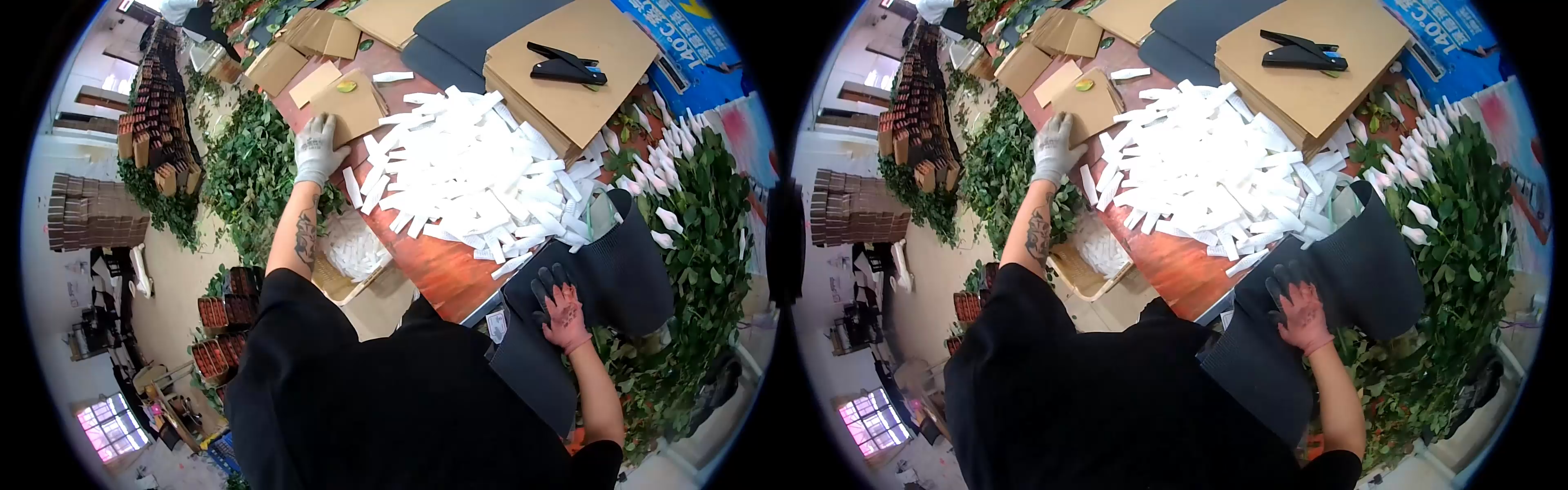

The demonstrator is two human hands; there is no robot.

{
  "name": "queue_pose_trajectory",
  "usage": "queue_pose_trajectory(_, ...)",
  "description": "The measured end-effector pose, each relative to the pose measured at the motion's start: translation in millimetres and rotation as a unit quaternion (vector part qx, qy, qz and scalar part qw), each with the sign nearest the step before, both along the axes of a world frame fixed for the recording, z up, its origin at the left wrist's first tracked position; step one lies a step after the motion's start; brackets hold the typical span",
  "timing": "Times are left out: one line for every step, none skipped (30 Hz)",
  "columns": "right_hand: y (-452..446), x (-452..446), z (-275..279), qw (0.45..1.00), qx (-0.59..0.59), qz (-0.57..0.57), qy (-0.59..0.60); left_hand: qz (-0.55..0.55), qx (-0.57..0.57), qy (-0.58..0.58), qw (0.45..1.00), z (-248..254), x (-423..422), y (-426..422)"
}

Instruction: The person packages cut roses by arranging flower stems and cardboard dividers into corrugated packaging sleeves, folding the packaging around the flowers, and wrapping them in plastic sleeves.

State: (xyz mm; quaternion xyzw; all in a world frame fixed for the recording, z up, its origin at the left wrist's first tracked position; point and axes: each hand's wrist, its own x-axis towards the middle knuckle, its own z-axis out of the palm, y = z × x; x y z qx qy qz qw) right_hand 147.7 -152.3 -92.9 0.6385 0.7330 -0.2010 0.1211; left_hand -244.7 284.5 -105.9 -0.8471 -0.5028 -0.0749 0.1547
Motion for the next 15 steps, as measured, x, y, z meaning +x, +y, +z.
queue_pose_trajectory(0,2,1,1.0,-0.006,-0.005,-0.002,0.01,-0.038,-0.007,0.999,9,2,1)
queue_pose_trajectory(1,3,4,1.0,-0.008,0.0,-0.009,0.021,-0.076,-0.016,0.997,16,4,2)
queue_pose_trajectory(3,1,8,1.0,-0.016,0.002,-0.019,0.026,-0.077,-0.023,0.996,21,4,0)
queue_pose_trajectory(6,-2,12,0.999,-0.023,0.004,-0.027,0.021,-0.059,-0.005,0.998,26,4,-1)
queue_pose_trajectory(10,-4,17,0.999,-0.021,0.007,-0.03,0.014,-0.04,0.014,0.999,28,3,0)
queue_pose_trajectory(15,-7,25,1.0,0.013,0.013,-0.001,0.014,-0.024,0.0,1.0,29,-1,3)
queue_pose_trajectory(19,-9,32,0.998,0.047,0.015,0.03,0.042,-0.04,-0.042,0.997,32,-3,8)
queue_pose_trajectory(20,-12,36,0.998,0.047,0.004,0.03,0.051,-0.008,-0.092,0.994,31,-12,11)
queue_pose_trajectory(23,-13,39,0.999,0.011,-0.025,0.047,0.055,0.019,-0.141,0.988,30,-20,14)
queue_pose_trajectory(21,-12,40,0.995,-0.027,-0.063,0.066,0.029,0.003,-0.229,0.973,39,-24,12)
queue_pose_trajectory(7,-7,21,0.993,0.033,-0.064,0.091,-0.012,-0.034,-0.316,0.948,51,-9,3)
queue_pose_trajectory(-10,-2,-7,0.988,0.089,-0.07,0.107,-0.089,-0.144,-0.52,0.837,72,25,-27)
queue_pose_trajectory(-16,1,-26,0.986,0.149,-0.027,0.066,-0.134,-0.26,-0.684,0.668,91,58,-63)
queue_pose_trajectory(-9,1,-19,0.987,0.138,-0.028,0.076,-0.157,-0.48,-0.701,0.503,97,79,-92)
queue_pose_trajectory(-5,0,-2,0.994,0.094,-0.036,0.052,-0.199,-0.613,-0.645,0.41,94,104,-126)
